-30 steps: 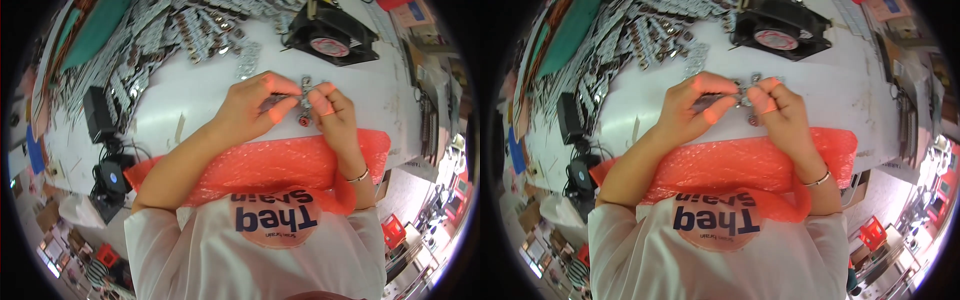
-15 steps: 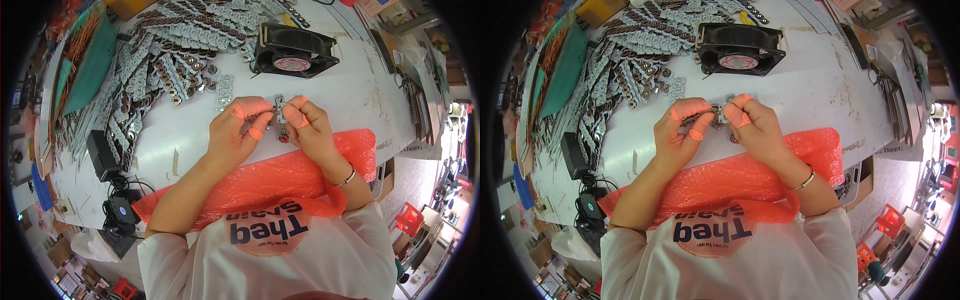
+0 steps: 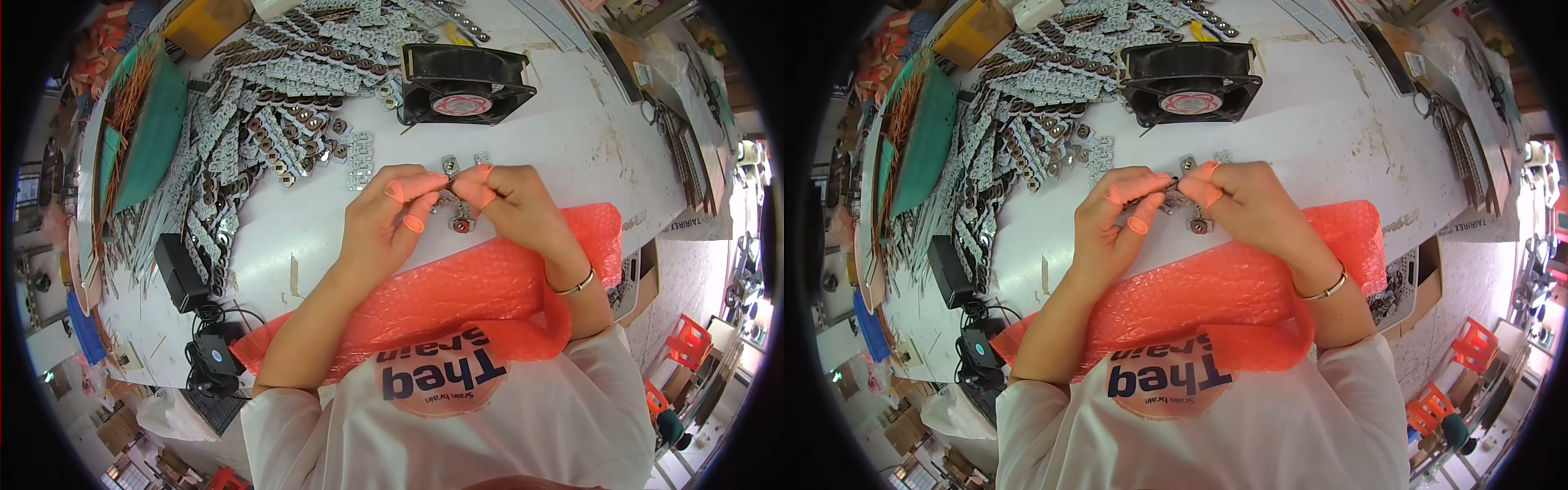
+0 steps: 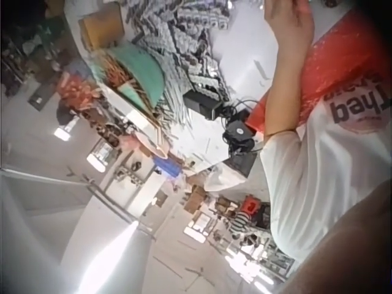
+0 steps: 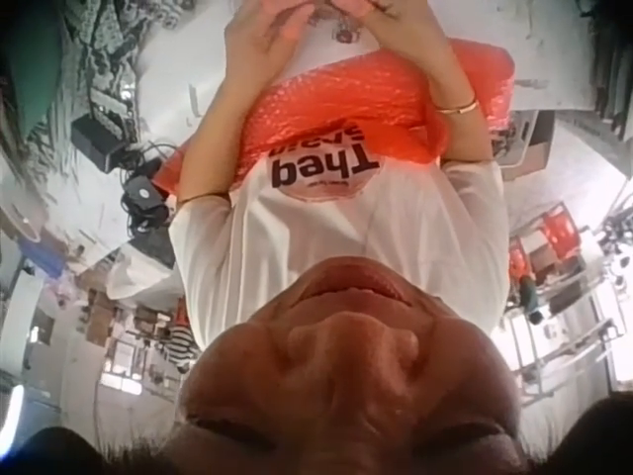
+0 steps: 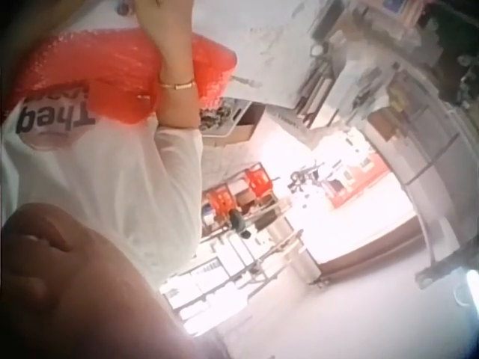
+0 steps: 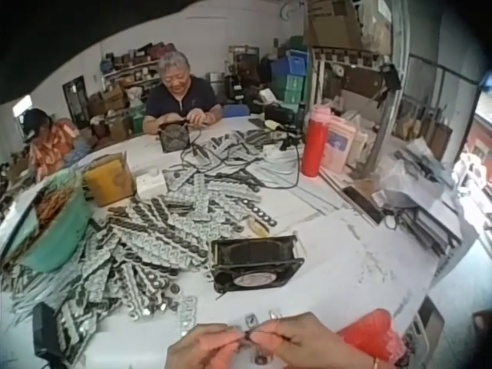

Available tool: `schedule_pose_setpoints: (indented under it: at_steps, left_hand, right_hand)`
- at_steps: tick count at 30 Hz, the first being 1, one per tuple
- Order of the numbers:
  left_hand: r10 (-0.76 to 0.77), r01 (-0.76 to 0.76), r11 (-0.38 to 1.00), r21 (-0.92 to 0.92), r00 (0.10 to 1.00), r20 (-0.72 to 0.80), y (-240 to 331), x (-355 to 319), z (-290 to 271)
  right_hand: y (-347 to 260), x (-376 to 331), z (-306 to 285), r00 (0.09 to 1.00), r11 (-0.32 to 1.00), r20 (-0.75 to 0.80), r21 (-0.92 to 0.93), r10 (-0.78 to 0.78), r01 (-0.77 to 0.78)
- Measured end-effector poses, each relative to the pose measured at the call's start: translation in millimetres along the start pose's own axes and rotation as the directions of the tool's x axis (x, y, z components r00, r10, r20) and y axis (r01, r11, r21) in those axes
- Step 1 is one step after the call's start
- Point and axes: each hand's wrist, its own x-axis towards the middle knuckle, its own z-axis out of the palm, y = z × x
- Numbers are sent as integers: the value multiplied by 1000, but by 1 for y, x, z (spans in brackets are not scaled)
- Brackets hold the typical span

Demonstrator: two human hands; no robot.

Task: Manually assembling small metal components at a production table.

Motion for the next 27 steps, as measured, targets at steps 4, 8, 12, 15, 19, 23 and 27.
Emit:
schedule_pose_setpoints:
  at_steps: [4,8,12,15,19,23,27]
  left_hand:
    - [-221,235,959,-158,970,100,-4,-5,3]
    - [-416,462,797,-390,887,201,-1,-4,0]
    - [-412,461,777,-429,887,207,-1,-2,-2]
    - [-456,498,724,-478,865,211,-3,-1,-5]
    - [-488,522,705,-481,848,205,-1,0,-6]
    - [-485,508,708,-490,855,186,-4,2,-6]
    - [-524,536,711,-454,836,166,-1,3,-8]
  right_hand:
    - [-6,-1,-9,996,999,-91,41,15,-11]
    - [-3,-3,-8,999,1000,33,-11,20,-20]
    - [-4,0,-10,997,991,59,119,48,-55]
    - [-3,0,-9,999,994,24,104,42,-44]
    - [-6,1,-8,997,989,35,129,66,-70]
    - [1,1,-5,999,990,-22,135,37,-33]
    - [-1,1,-4,998,990,-24,130,62,-59]
